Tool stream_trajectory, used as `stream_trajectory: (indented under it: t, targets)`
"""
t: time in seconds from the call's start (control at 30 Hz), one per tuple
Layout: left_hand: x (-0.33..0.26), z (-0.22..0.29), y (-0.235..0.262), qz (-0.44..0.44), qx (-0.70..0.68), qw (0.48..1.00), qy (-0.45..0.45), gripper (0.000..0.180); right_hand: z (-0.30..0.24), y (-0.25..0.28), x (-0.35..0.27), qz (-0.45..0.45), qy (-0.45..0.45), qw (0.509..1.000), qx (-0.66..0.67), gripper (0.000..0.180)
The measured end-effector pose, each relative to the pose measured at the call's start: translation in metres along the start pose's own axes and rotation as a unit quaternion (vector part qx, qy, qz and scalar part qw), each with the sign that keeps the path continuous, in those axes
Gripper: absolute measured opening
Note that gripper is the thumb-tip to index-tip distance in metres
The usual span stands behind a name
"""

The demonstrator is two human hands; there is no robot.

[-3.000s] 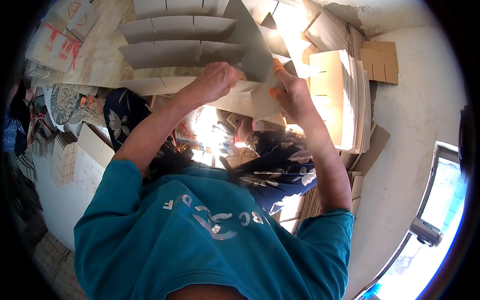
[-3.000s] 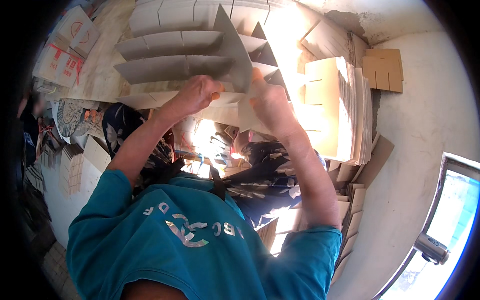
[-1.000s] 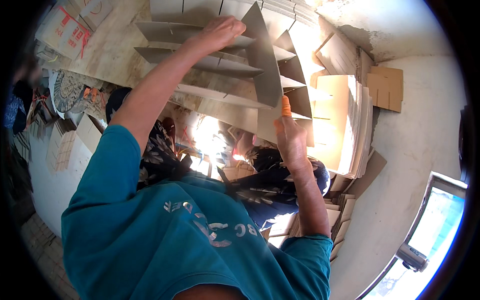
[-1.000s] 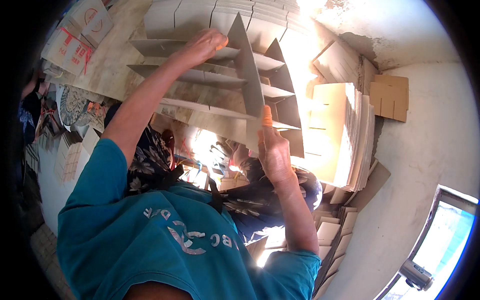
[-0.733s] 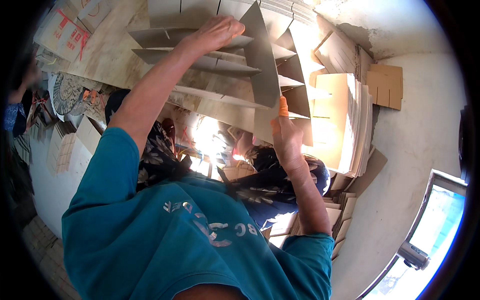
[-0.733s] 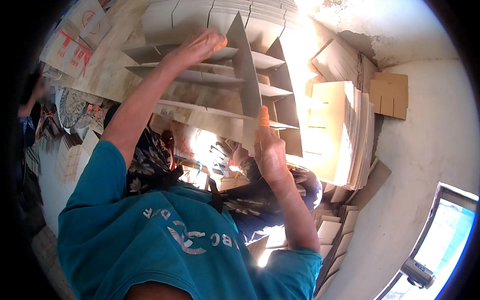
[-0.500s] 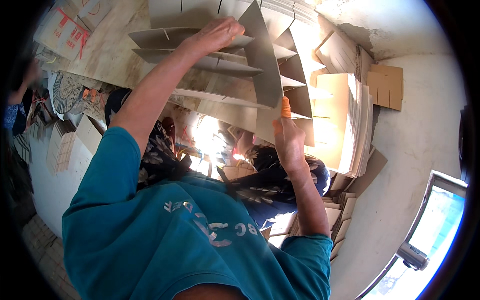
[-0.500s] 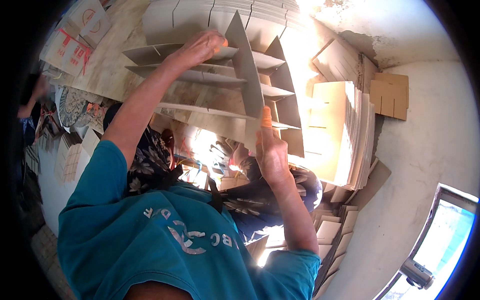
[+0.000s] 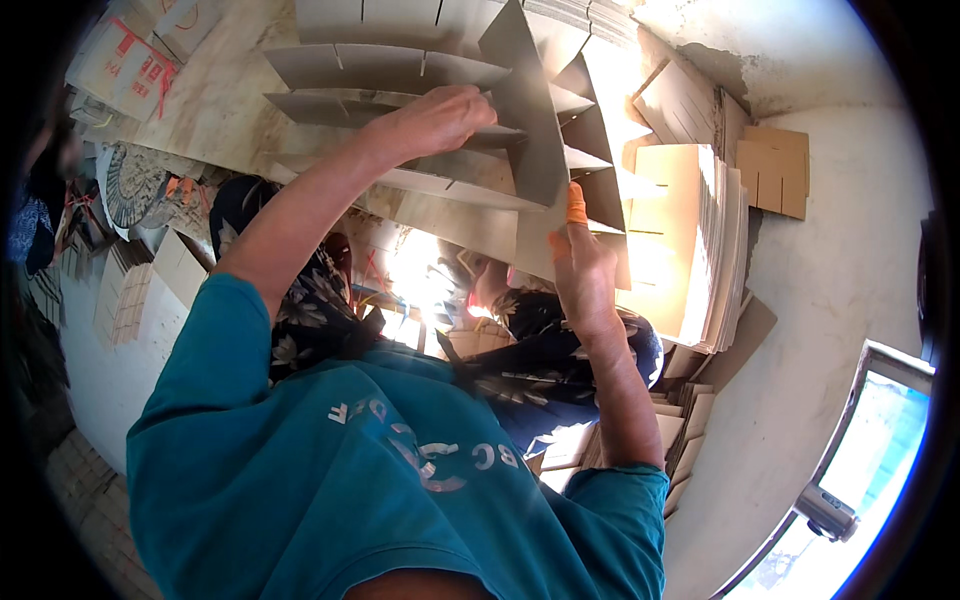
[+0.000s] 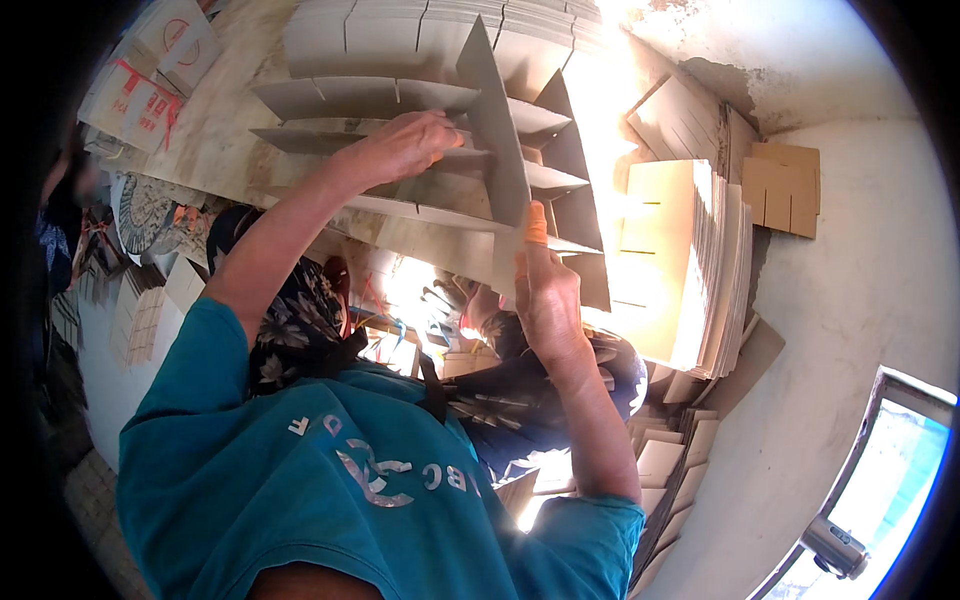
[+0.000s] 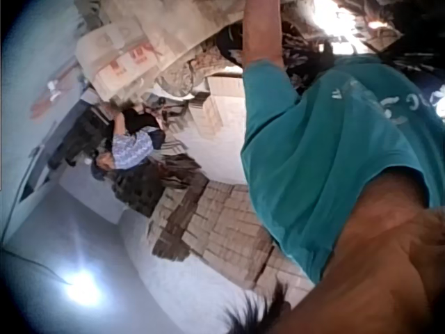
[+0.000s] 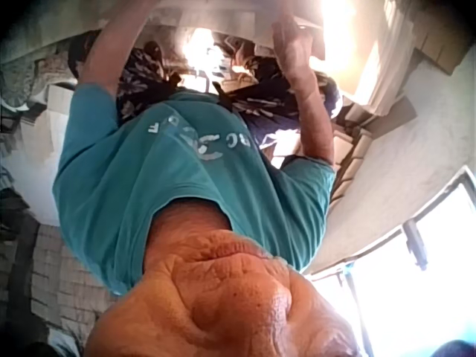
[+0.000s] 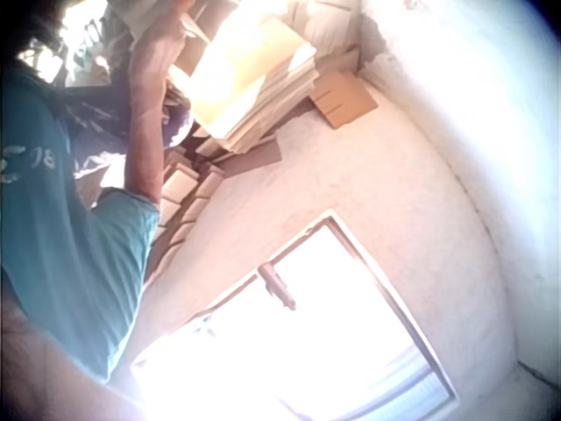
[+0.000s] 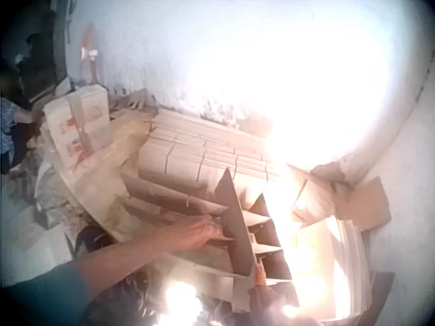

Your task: The person sits on the floor and repeatedly folds and interlocks pre-cut cardboard pieces to form a structured assembly. They handle each piece by hand, aligning tabs and slots to build up the structure.

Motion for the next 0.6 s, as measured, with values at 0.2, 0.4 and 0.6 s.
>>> stream_trajectory:
  t: [0.2, 0.4, 0.6]
  targets:
    - [0.002, -0.003, -0.005, 0.003, 0.03, 0.999, -0.012, 0.015, 0.004, -0.007, -0.003, 0.026, 0.035, 0.999, -0.008, 0.059]
    - [0.0, 0.001, -0.002, 0.038, -0.009, 0.999, 0.009, 0.012, 0.0, 0.007, 0.008, 0.0, 0.001, 1.0, -0.022, 0.031]
    - [0.012, 0.003, 0.019, -0.108, -0.026, 0.986, 0.128, 0.021, -0.006, 0.02, 0.058, 0.173, 0.107, 0.973, -0.112, 0.034]
Point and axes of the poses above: each hand's wrist, its own x-axis towards the middle knuckle, its own y-axis out of the back of the hand, z = x × y, the point moved 1 cm from there along x, towards the middle knuckle, and after that the axes turned 7 degrees about -z, right-handed, at the moved point
